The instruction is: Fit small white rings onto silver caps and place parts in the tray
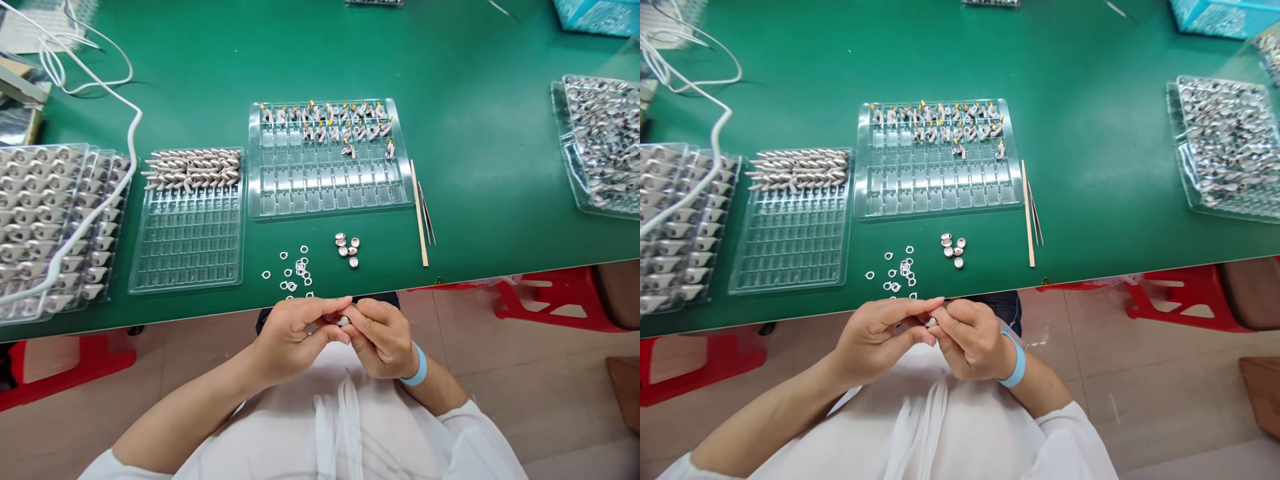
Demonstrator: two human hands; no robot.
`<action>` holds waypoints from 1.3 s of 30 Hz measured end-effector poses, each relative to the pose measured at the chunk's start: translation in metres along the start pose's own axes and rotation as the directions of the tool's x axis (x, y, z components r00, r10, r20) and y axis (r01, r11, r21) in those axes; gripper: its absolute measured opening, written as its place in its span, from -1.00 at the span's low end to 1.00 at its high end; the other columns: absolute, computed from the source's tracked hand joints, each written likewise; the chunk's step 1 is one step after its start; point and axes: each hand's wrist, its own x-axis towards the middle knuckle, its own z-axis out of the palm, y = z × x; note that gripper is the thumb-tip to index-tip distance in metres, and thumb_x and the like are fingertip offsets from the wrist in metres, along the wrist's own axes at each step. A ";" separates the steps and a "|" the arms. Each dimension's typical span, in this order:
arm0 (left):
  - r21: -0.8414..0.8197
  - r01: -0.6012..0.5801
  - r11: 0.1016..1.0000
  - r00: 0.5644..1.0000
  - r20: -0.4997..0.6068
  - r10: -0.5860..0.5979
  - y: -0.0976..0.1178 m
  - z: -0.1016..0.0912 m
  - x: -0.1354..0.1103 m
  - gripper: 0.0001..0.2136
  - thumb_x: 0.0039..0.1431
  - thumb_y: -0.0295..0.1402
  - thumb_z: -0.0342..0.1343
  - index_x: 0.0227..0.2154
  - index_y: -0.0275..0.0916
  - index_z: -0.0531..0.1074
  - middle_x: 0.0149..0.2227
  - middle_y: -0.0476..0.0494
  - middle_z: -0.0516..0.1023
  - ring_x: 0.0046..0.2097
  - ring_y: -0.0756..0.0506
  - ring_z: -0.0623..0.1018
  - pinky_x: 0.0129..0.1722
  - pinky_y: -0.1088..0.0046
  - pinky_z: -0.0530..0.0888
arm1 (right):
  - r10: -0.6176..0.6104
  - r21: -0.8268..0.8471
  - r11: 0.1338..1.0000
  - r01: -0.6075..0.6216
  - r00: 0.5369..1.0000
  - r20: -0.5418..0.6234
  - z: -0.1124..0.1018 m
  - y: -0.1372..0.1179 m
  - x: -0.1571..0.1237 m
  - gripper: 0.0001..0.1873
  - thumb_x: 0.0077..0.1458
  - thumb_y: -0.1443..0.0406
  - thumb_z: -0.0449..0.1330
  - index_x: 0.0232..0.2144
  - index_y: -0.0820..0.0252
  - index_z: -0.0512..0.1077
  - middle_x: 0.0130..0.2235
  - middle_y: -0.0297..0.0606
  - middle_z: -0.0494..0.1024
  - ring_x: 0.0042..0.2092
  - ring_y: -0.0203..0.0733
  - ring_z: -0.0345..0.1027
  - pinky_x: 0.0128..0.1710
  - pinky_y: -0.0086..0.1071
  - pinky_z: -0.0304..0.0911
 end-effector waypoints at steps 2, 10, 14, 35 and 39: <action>-0.017 0.007 1.000 1.000 0.008 -0.007 -0.001 -0.001 0.000 -0.72 0.08 -0.46 0.18 -0.11 -0.24 0.50 -0.44 -0.08 0.64 -0.44 -0.02 0.60 -0.41 0.57 0.55 | 0.005 0.016 1.000 -0.005 1.000 -0.003 0.001 0.000 0.000 -0.70 0.13 0.43 0.06 -0.06 0.32 0.34 -0.48 -0.27 0.33 -0.47 -0.29 0.19 -0.52 -0.39 0.20; -0.095 -0.083 0.992 0.997 -0.017 0.082 -0.004 -0.002 0.004 -0.68 0.04 -0.56 0.19 -0.10 -0.24 0.48 -0.47 -0.03 0.64 -0.47 0.03 0.58 -0.45 0.62 0.53 | 0.025 0.050 0.998 -0.025 1.000 0.010 0.004 0.001 0.000 -0.69 0.13 0.43 0.05 -0.05 0.28 0.33 -0.48 -0.29 0.31 -0.47 -0.29 0.19 -0.50 -0.40 0.21; -0.085 -0.124 0.989 0.991 -0.054 0.120 -0.007 -0.002 0.004 -0.68 0.02 -0.58 0.20 -0.11 -0.27 0.48 -0.48 -0.03 0.63 -0.50 0.04 0.56 -0.48 0.64 0.52 | 0.033 0.087 0.996 -0.034 0.999 0.012 0.007 0.002 0.002 -0.67 0.12 0.45 0.05 -0.04 0.30 0.34 -0.47 -0.28 0.31 -0.46 -0.29 0.18 -0.50 -0.41 0.22; 0.151 -0.244 0.958 0.961 -0.093 0.260 0.006 -0.003 0.012 -0.54 0.00 -0.40 0.30 0.00 -0.28 0.37 -0.33 -0.09 0.60 -0.36 0.00 0.55 -0.33 0.50 0.53 | 0.050 0.176 0.983 -0.045 0.998 -0.023 -0.002 0.012 -0.003 -0.59 0.20 0.34 0.05 0.11 0.20 0.30 -0.29 -0.15 0.50 -0.37 -0.23 0.32 -0.46 -0.35 0.32; 0.187 -0.266 0.946 0.951 -0.110 0.290 0.008 -0.003 0.011 -0.55 -0.04 -0.35 0.32 -0.05 -0.30 0.39 -0.34 -0.11 0.59 -0.36 -0.02 0.53 -0.34 0.48 0.51 | 0.064 0.096 0.994 -0.057 0.995 -0.076 -0.002 0.013 -0.010 -0.60 0.21 0.30 0.05 0.11 0.13 0.30 -0.33 -0.19 0.49 -0.35 -0.21 0.34 -0.45 -0.34 0.33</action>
